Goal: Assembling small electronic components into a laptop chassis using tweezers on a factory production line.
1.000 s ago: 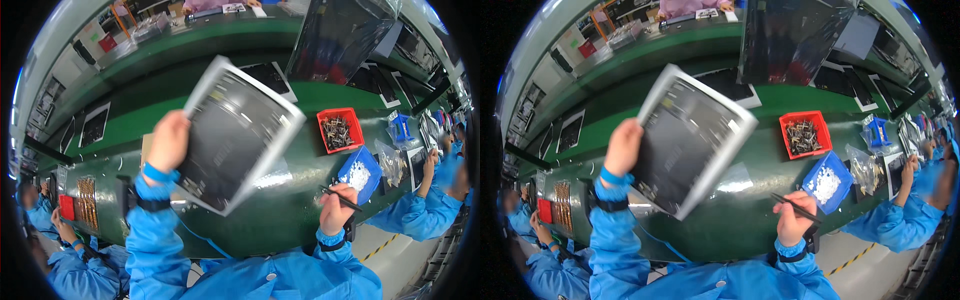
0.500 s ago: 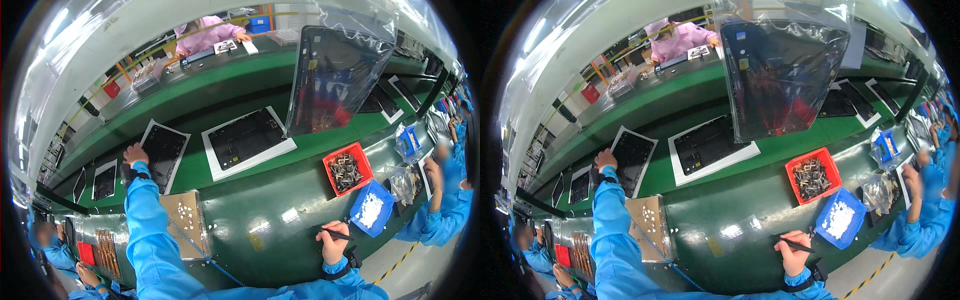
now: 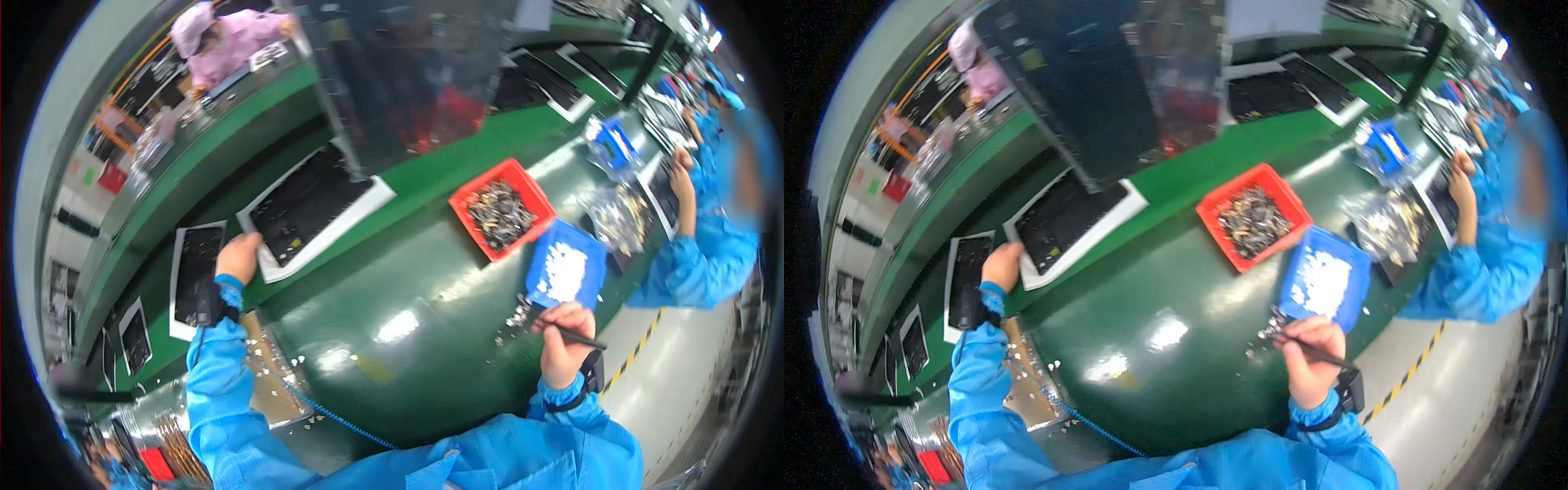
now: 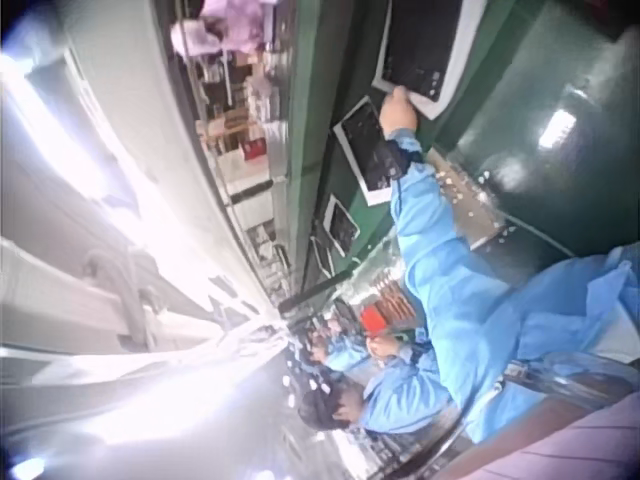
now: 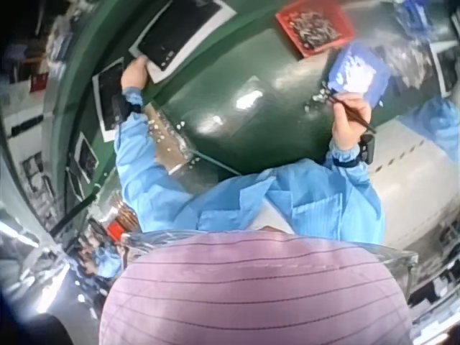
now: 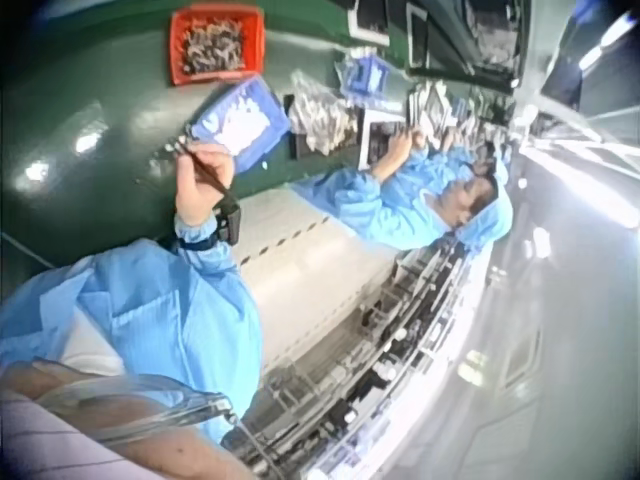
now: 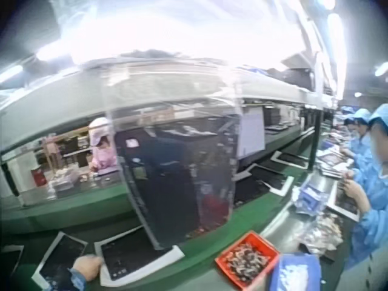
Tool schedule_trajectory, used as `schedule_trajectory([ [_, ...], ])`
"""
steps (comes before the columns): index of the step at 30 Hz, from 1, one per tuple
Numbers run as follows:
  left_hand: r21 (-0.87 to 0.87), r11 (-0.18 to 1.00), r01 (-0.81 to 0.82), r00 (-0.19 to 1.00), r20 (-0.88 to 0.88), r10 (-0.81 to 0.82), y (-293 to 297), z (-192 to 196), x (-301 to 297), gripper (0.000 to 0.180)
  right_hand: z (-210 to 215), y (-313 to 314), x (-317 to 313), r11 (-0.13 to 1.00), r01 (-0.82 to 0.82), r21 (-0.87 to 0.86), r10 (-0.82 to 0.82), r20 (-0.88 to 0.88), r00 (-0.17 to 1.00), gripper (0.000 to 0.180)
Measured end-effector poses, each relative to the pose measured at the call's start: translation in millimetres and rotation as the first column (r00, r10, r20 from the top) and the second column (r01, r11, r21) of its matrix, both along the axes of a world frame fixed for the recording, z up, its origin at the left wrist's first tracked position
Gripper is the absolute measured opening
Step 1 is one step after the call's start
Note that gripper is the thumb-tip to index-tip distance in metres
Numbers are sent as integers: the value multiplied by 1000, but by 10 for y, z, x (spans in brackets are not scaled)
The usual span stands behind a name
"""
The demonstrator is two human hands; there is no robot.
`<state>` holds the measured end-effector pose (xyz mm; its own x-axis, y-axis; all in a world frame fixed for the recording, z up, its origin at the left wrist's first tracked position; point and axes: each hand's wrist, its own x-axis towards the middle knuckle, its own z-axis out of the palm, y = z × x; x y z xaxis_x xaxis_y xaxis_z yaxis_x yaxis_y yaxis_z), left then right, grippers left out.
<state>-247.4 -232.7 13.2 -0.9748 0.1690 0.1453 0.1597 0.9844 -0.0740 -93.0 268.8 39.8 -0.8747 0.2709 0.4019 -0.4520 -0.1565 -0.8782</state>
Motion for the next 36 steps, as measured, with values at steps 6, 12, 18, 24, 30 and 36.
schedule_trajectory([
  [6, 953, -67, -297, 845, 295, 447, 20, -14, -144, 30, 4, 497, 99, 797, -82, 599, -95, 258, 961, 11],
  [12, 985, -15, -169, 683, 128, 719, 437, 64, -271, 58, -280, 339, 36, 475, -25, 879, -77, 70, 995, 17],
  [18, 989, 137, 59, 856, -121, 503, 407, 762, -86, 36, -341, 268, -10, 365, -66, 929, 20, 63, 998, 15],
  [24, 816, 551, 177, 971, -235, 36, 1049, 2071, 1044, 32, -314, 234, -3, 215, -196, 957, 163, 163, 973, 14],
  [30, 574, 739, 353, 787, 245, -566, 1415, 2959, 1961, 21, -302, 221, -16, 343, -174, 923, 204, 107, 973, 16],
  [36, 705, 616, 351, 103, 625, -774, 2532, 1846, 1447, 23, -31, 398, 55, 719, -200, 666, 155, 127, 980, 12],
])
